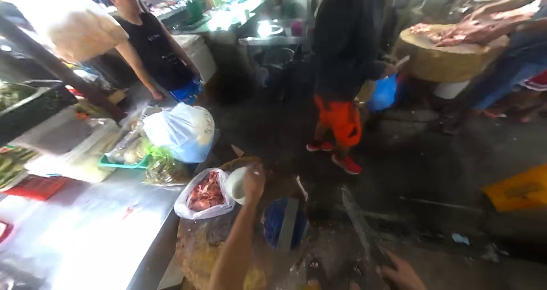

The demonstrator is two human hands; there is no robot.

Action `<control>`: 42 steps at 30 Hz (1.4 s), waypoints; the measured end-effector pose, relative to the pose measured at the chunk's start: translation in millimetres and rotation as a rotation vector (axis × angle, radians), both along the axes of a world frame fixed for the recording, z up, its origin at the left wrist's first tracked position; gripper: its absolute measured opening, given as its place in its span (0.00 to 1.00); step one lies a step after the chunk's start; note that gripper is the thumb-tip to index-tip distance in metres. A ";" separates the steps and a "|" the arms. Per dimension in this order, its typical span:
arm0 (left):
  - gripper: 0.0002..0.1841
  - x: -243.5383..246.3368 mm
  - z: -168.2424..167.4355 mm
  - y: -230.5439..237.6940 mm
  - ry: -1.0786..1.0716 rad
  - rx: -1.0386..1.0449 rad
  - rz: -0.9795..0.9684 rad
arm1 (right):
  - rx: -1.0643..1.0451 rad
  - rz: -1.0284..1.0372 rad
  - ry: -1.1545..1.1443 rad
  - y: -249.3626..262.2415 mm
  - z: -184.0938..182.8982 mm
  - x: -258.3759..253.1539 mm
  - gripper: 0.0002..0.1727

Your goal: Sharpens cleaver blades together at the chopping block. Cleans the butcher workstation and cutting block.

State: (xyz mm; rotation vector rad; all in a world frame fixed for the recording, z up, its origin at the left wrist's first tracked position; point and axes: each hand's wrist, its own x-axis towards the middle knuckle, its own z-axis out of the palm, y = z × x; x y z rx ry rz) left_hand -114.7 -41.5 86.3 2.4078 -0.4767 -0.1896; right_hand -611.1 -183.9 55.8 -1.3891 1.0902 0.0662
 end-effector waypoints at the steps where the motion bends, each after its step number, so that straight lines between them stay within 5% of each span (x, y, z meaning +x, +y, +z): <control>1: 0.23 20.3 -3.2 12.1 0.006 0.084 0.019 | 0.135 -0.111 -0.048 1.8 -7.7 6.3 0.34; 5: 0.28 78.5 -62.5 47.2 0.168 0.450 -0.110 | 0.698 -0.447 -0.307 15.4 -19.4 13.8 0.06; 8: 0.26 82.8 -74.4 47.1 0.228 0.735 -0.229 | 0.824 -0.455 -0.398 23.6 -15.0 17.0 0.07; 12: 0.19 83.7 -83.2 38.7 0.219 0.838 -0.265 | 0.910 -0.383 -0.564 36.4 -25.1 13.7 0.09; 16: 0.21 86.4 -83.6 35.7 0.448 0.335 0.009 | 1.004 -0.361 -0.654 41.8 -25.4 16.5 0.11; 20: 0.17 38.7 -3.0 3.2 0.584 -0.303 0.162 | 1.061 -0.368 -0.672 42.0 -15.1 31.6 0.04; 24: 0.23 -44.5 29.7 -34.8 0.651 -0.397 -0.150 | 1.174 -0.355 -0.680 35.2 -12.8 51.7 0.12; 28: 0.26 -131.1 2.5 -70.0 0.821 -0.279 -0.473 | 1.213 -0.397 -0.619 29.3 -10.4 72.0 0.20; 33: 0.24 -209.2 -40.0 -67.6 0.756 -0.015 -0.934 | 1.181 -0.477 -0.597 21.3 -6.9 83.2 0.19; 37: 0.30 -227.5 -54.0 -64.7 0.608 0.021 -1.209 | 1.165 -0.490 -0.613 17.2 -3.4 73.5 0.15; 42: 0.35 -216.2 -68.1 -88.0 0.414 0.167 -1.240 | 1.128 -0.409 -0.635 20.0 -0.8 45.0 0.06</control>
